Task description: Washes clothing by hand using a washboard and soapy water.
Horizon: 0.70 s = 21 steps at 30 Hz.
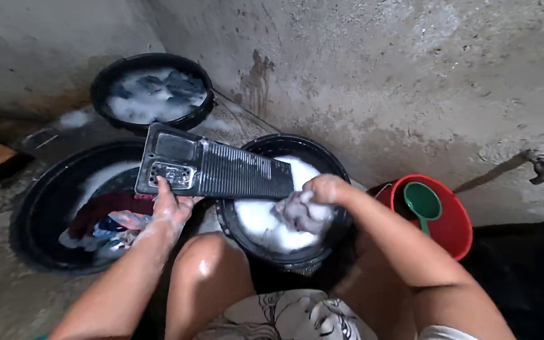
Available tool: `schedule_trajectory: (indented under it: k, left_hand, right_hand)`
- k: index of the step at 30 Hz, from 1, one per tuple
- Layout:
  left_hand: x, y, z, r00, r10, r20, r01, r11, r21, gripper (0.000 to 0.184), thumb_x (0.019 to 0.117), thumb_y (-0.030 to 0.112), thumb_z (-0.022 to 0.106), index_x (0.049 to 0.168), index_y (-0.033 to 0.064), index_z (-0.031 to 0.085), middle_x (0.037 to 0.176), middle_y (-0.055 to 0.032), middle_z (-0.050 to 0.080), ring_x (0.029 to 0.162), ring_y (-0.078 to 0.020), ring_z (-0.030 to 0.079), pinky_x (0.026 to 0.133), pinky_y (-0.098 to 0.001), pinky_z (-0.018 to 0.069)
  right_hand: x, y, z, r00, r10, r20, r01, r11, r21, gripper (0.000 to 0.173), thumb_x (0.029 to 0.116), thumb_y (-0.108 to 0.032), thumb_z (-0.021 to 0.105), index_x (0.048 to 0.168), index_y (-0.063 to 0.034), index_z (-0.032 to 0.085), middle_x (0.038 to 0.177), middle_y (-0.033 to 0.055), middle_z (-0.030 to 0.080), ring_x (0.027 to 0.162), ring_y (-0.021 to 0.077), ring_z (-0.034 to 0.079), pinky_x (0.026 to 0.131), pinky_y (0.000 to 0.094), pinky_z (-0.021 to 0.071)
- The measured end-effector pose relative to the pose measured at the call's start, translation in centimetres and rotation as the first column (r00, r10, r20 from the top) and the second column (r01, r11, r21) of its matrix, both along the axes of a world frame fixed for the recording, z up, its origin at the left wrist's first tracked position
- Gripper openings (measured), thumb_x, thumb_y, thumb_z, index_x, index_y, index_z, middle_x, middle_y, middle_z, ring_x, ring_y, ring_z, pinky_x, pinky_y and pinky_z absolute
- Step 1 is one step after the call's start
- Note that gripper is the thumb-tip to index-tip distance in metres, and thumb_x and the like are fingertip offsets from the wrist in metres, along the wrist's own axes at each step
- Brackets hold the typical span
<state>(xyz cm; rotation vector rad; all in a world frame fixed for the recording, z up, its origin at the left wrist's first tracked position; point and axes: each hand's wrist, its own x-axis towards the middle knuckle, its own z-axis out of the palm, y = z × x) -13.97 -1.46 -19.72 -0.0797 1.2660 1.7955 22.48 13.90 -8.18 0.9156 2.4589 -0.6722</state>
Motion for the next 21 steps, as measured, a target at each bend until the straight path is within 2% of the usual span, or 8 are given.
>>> schedule_trajectory:
  k: [3,8,10,12,14,16,19,21]
  left_hand:
    - [0.4,-1.9,-1.7,0.999,-0.040,0.008,0.040,0.996,-0.073,0.061,0.1070,0.056,0.034,0.152,0.0147,0.038,0.139,-0.0164,0.059,0.119,-0.0348,0.063,0.093,-0.0607,0.0553]
    - [1.4,-5.4,-3.1,0.961,-0.266,0.079,0.277,0.940,-0.201,0.064,0.1073,0.054,0.036,0.152,0.0090,0.034,0.138,-0.0185,0.058,0.115,-0.0322,0.065,0.092,-0.0501,0.0575]
    - [2.3,-7.1,-2.3,0.919,-0.390,0.050,0.381,0.852,-0.360,0.060,0.1068,0.052,0.041,0.145,0.0055,0.044,0.125,-0.0148,0.065,0.105,-0.0251,0.069,0.087,-0.0419,0.0598]
    - [3.0,-8.8,-0.8,0.802,-0.596,-0.040,0.459,0.658,-0.597,0.060,0.1031,0.059,0.044,0.131,0.0088,0.061,0.116,-0.0078,0.071,0.101,-0.0182,0.069,0.088,-0.0406,0.0559]
    - [2.4,-10.6,0.2,0.621,-0.781,-0.063,0.497,0.455,-0.739,0.068,0.1007,0.065,0.045,0.134,0.0077,0.062,0.128,-0.0137,0.067,0.118,-0.0262,0.064,0.101,-0.0519,0.0502]
    - [0.6,-11.6,-0.5,0.512,-0.857,-0.058,0.494,0.348,-0.797,0.067,0.1003,0.063,0.048,0.126,0.0045,0.066,0.119,-0.0169,0.068,0.109,-0.0291,0.065,0.095,-0.0536,0.0514]
    - [-1.8,-11.7,-0.5,0.540,-0.839,-0.068,0.506,0.388,-0.770,0.053,0.1039,0.056,0.046,0.107,0.0085,0.068,0.085,-0.0033,0.066,0.073,-0.0142,0.063,0.070,-0.0358,0.0548]
    - [-3.0,-11.0,0.7,0.600,-0.796,-0.082,0.537,0.477,-0.696,0.052,0.1077,0.051,0.040,0.112,0.0077,0.068,0.090,-0.0022,0.070,0.078,-0.0134,0.067,0.075,-0.0344,0.0558]
  right_hand:
    - [0.2,-0.8,6.1,0.997,0.070,-0.032,-0.065,0.987,0.144,0.030,0.0988,-0.036,0.065,0.115,-0.0121,0.073,0.109,0.0177,0.072,0.108,0.0397,0.068,0.092,0.0677,0.0506]
    - [-0.1,-2.6,13.1,0.935,-0.006,-0.355,0.127,0.940,0.317,0.027,0.0966,-0.033,0.067,0.101,-0.0076,0.075,0.098,0.0171,0.073,0.100,0.0385,0.069,0.086,0.0664,0.0510]
    - [-1.0,-3.0,13.7,0.885,-0.012,-0.466,0.194,0.918,0.346,0.028,0.0944,-0.030,0.067,0.095,-0.0023,0.072,0.093,0.0199,0.071,0.096,0.0400,0.068,0.083,0.0652,0.0494]
    - [-2.8,-3.3,13.8,0.873,-0.065,-0.483,0.252,0.909,0.333,0.029,0.0950,-0.030,0.067,0.098,-0.0017,0.072,0.098,0.0207,0.071,0.101,0.0402,0.068,0.086,0.0648,0.0491]
    - [-5.0,-3.5,12.8,0.884,-0.135,-0.447,0.298,0.900,0.318,0.033,0.0983,-0.035,0.063,0.104,-0.0045,0.072,0.106,0.0195,0.072,0.108,0.0391,0.067,0.089,0.0646,0.0493]
    - [-7.3,-3.5,10.5,0.892,-0.173,-0.419,0.328,0.884,0.334,0.037,0.1016,-0.042,0.056,0.109,-0.0096,0.073,0.111,0.0161,0.073,0.111,0.0368,0.068,0.090,0.0641,0.0512]
    - [-9.8,-4.4,4.2,0.869,-0.136,-0.475,0.334,0.870,0.362,0.036,0.1036,-0.040,0.053,0.106,-0.0104,0.073,0.107,0.0144,0.074,0.105,0.0355,0.070,0.087,0.0619,0.0547]
    - [-10.8,-5.7,-2.6,0.875,-0.112,-0.471,0.287,0.904,0.318,0.027,0.1012,-0.032,0.058,0.110,-0.0114,0.073,0.109,0.0138,0.074,0.104,0.0344,0.070,0.090,0.0608,0.0554]
